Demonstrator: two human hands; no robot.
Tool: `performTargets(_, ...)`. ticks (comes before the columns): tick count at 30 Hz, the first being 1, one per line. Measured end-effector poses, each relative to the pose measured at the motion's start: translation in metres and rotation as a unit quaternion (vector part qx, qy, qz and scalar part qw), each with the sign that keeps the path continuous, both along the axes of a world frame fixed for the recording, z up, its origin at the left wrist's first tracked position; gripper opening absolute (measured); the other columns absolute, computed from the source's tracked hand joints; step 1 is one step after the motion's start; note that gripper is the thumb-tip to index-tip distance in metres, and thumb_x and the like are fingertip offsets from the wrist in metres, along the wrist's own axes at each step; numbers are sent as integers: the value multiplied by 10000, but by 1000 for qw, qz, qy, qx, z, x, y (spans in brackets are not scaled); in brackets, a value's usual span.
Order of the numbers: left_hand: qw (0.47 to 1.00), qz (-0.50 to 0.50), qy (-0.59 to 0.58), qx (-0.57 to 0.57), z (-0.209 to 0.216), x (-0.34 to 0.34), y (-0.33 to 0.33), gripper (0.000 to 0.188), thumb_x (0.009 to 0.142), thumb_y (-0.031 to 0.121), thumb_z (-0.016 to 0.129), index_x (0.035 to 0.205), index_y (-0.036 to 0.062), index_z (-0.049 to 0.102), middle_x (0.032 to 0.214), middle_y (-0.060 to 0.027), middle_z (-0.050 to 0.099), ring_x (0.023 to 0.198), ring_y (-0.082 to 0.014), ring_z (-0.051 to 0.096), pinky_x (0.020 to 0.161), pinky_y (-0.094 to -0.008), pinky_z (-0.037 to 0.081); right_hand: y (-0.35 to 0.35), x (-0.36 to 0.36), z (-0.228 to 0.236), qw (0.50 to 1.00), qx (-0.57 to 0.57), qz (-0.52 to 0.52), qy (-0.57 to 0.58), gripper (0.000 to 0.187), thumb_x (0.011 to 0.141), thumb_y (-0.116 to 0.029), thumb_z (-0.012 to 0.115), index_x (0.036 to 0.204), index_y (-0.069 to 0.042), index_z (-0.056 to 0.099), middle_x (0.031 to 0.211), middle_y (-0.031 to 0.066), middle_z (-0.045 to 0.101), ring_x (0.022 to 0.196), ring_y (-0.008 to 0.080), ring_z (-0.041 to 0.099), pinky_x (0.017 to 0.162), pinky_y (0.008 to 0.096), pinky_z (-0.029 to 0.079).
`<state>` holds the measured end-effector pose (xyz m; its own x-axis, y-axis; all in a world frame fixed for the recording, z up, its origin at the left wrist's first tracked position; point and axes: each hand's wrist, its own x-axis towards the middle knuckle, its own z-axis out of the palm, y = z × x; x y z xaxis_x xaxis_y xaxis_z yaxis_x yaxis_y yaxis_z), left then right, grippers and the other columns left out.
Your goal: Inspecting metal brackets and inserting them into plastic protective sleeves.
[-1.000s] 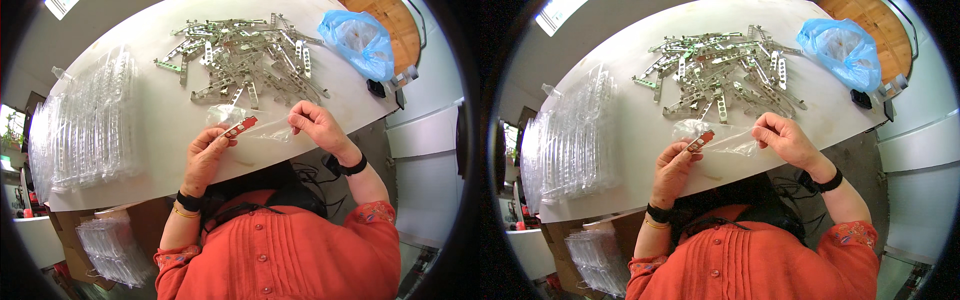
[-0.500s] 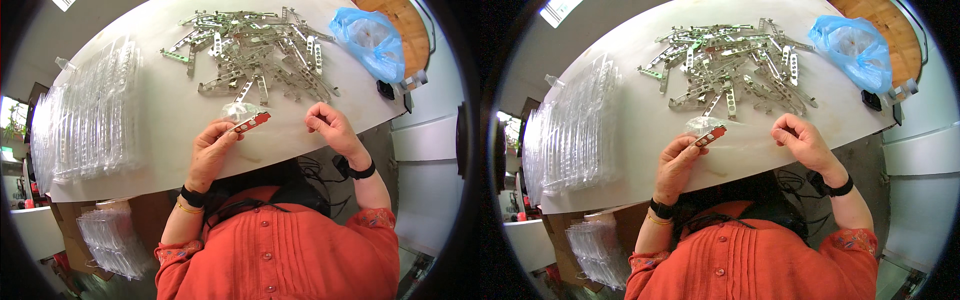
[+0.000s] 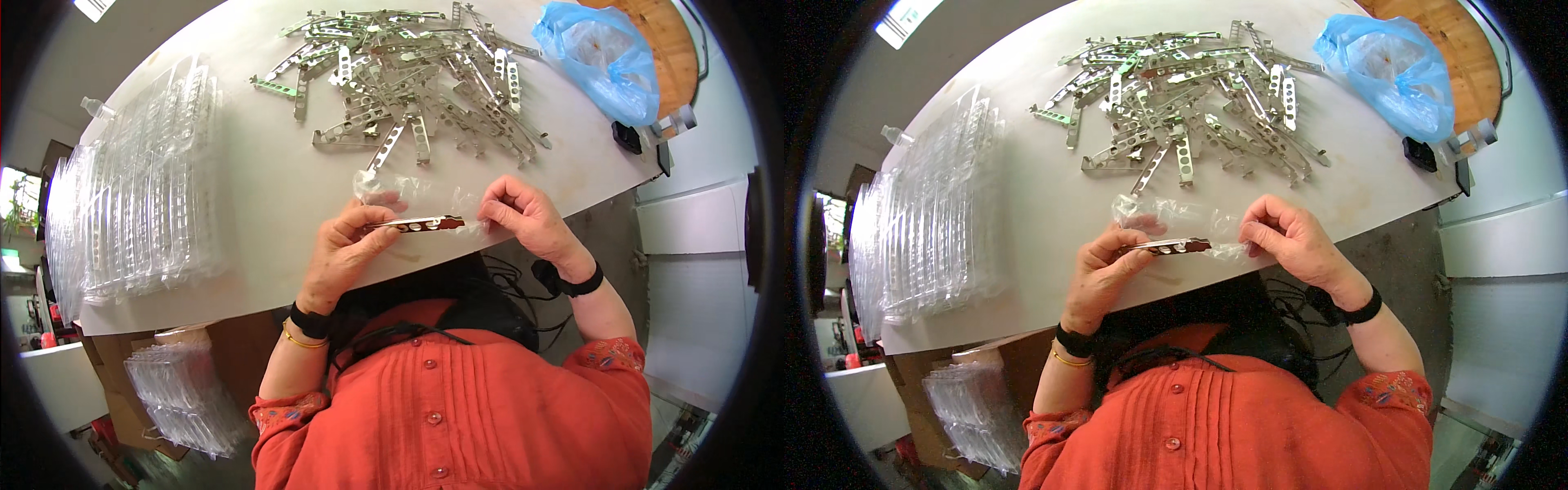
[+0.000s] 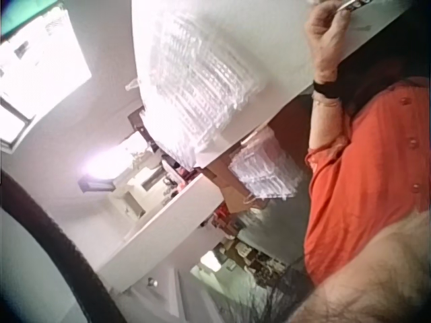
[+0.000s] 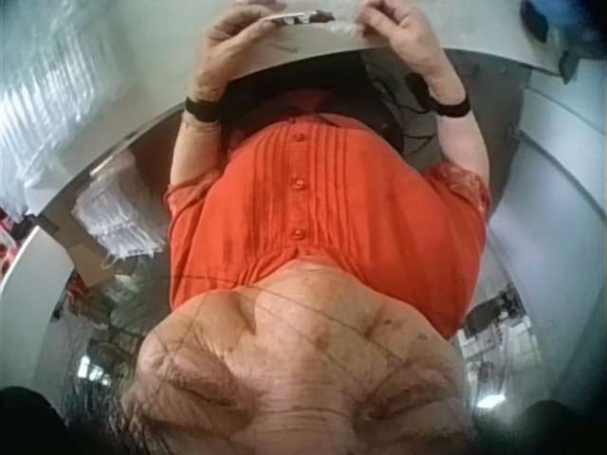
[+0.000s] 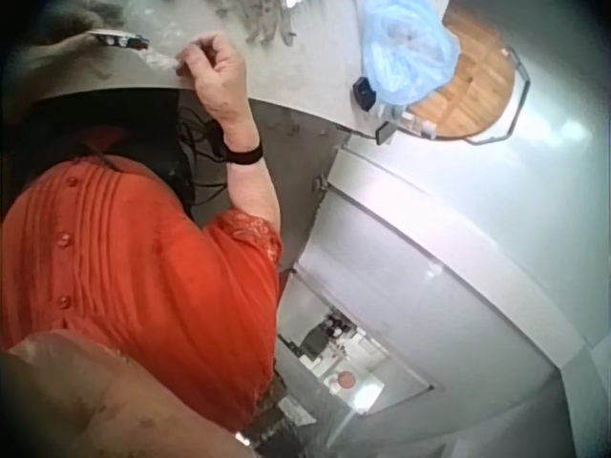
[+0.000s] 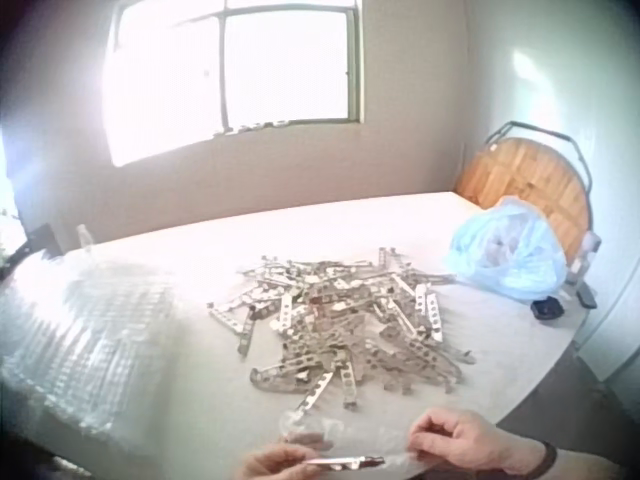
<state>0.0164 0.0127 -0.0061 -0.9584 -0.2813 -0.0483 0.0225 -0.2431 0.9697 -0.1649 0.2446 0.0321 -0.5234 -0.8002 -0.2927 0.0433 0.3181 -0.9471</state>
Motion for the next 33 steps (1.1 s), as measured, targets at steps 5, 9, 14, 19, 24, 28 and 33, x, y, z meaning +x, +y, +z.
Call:
performTargets(5,999,-5,-13,35,0,0,0,157,921,49,667,1065,-16,665,1151,-85,645,976,-138,628,892,-263,486,-5,13,-2,996,-29,3,-82,92,994,-128,587,1002,-37,580,880,6,636,811,80,609,767,243,513)
performTargets(9,1000,-29,5,-5,-3,0,-2,135,931,67,662,1036,-17,661,1029,-43,664,895,-103,619,834,-254,499,0,12,0,993,-33,102,-41,75,987,-80,569,1042,-30,575,940,12,636,875,97,621,825,261,520)
performTargets(14,996,-82,-17,7,4,3,1,133,924,80,673,1011,-19,656,984,-28,642,863,-94,612,799,-253,500,3,-8,15,997,-61,36,-2,238,959,-26,549,1196,-31,552,1112,41,613,1040,107,589,887,275,492)
performTargets(19,989,-136,-47,-32,25,-2,12,119,920,95,679,994,3,665,897,14,629,814,-75,595,726,-248,484,-22,2,34,985,-95,53,132,259,947,-50,583,1205,-37,599,1146,44,630,1046,122,588,885,280,482)
performTargets(24,945,-213,36,-245,44,-14,20,109,882,78,681,971,17,664,942,-34,632,842,-117,591,747,-289,479,-51,13,37,951,-136,119,252,248,928,-72,622,1175,-46,626,1144,56,647,1018,137,602,840,279,489)
performTargets(28,931,-236,50,-273,41,-14,23,116,878,86,682,975,26,664,952,-37,632,869,-128,593,766,-303,482,-56,8,36,949,-28,197,243,139,924,-69,644,1060,-38,650,974,7,654,916,101,596,799,254,479)
performTargets(33,960,-194,13,-203,41,-13,12,113,899,75,665,982,-2,653,914,-13,634,865,-104,580,767,-256,473,-62,2,28,970,-112,95,192,97,936,-123,642,951,-27,641,819,-27,600,788,38,538,704,217,450)
